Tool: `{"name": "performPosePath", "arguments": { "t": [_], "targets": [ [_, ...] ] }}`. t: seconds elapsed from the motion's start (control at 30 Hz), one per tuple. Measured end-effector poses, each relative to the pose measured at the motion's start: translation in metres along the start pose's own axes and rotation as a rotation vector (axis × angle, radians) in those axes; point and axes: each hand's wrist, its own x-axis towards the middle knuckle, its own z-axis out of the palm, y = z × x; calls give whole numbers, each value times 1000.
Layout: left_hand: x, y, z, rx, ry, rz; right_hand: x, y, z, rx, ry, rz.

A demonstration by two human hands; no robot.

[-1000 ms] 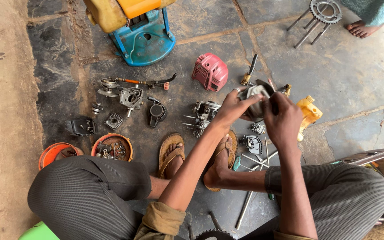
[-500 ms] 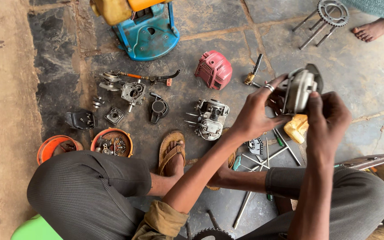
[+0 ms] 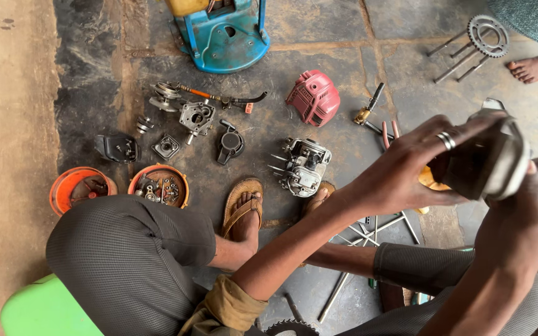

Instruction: The person sits on the floor and uses a screwdriver to remove screws from a small engine block. They detach a metal cover, set it aside, and continue unscrewing components from the engine.

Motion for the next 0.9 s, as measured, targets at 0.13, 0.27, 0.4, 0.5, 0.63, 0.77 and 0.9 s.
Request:
{"name": "performPosePath", "arguments": {
  "t": [0.13, 0.27, 0.4, 0.5, 0.63, 0.77, 0.9],
  "targets": [
    [2, 15, -5, 105, 136, 94, -2, -7, 15, 228, 207, 100],
    [7, 22, -10, 219, 216, 148, -2, -9, 23, 187, 9, 43],
    [4, 16, -13, -3, 105, 129, -6, -2, 16, 202, 19, 47],
    [3, 9, -9, -75, 106, 134, -9, 5, 5, 224, -56, 25],
    [3, 1, -3, -178, 133, 160, -9, 7, -7, 103, -134, -38],
    [3, -6, -6, -325, 124, 86, -9, -7, -16, 31, -255, 36],
    [-2, -8, -15, -577, 27, -127, -14, -23, -15, -200, -310, 71]
  ]
}}
